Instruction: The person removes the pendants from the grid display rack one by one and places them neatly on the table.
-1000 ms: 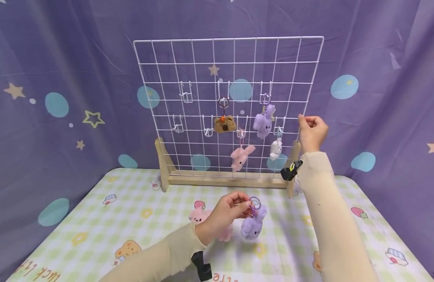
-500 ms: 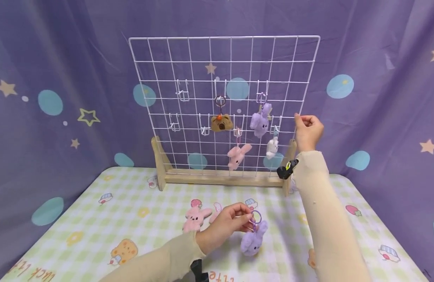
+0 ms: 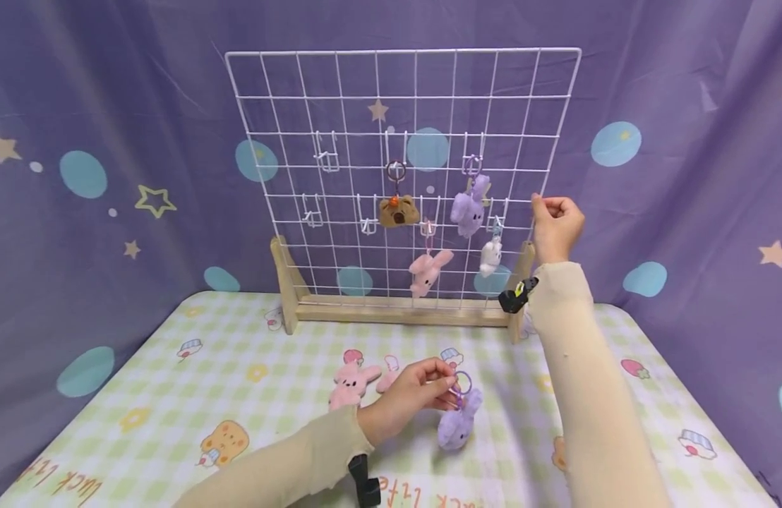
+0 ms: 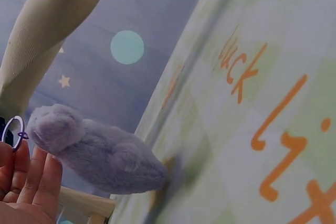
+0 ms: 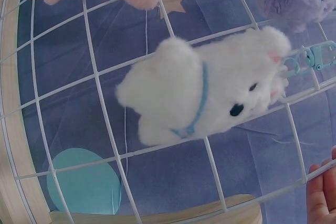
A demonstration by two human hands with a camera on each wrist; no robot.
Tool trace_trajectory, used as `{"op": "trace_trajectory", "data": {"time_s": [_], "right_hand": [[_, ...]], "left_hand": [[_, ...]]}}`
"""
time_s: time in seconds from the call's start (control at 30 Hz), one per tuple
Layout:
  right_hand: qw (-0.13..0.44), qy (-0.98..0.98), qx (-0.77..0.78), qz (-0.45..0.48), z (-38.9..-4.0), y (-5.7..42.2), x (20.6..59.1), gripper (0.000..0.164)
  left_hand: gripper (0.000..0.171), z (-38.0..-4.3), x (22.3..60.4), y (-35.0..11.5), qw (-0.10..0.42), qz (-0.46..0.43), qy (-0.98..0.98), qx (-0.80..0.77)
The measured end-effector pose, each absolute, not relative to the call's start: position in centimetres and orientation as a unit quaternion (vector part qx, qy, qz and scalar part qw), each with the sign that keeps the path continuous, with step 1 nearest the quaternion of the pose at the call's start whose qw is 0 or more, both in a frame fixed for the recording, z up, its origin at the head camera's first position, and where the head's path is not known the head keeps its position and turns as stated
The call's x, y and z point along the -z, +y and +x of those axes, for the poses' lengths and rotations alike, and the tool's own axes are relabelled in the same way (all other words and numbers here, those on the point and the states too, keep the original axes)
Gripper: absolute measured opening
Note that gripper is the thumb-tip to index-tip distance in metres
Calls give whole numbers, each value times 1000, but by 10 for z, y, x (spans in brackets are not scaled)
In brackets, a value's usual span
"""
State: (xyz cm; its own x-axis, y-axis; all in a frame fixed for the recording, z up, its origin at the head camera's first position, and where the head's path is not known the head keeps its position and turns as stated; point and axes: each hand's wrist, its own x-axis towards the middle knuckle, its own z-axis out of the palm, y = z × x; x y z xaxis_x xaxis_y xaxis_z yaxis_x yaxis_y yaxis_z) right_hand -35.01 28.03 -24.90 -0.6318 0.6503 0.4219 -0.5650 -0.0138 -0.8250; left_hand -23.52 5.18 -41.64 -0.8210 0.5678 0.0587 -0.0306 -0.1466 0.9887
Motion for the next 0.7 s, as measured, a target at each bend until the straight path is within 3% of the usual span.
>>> {"op": "trace_trajectory", "data": {"time_s": [0.7], "right_hand": [[427, -548, -719, -36, -352, 282, 249, 21]], "left_hand": [[17, -249, 420, 56, 173, 191, 624, -738]]}}
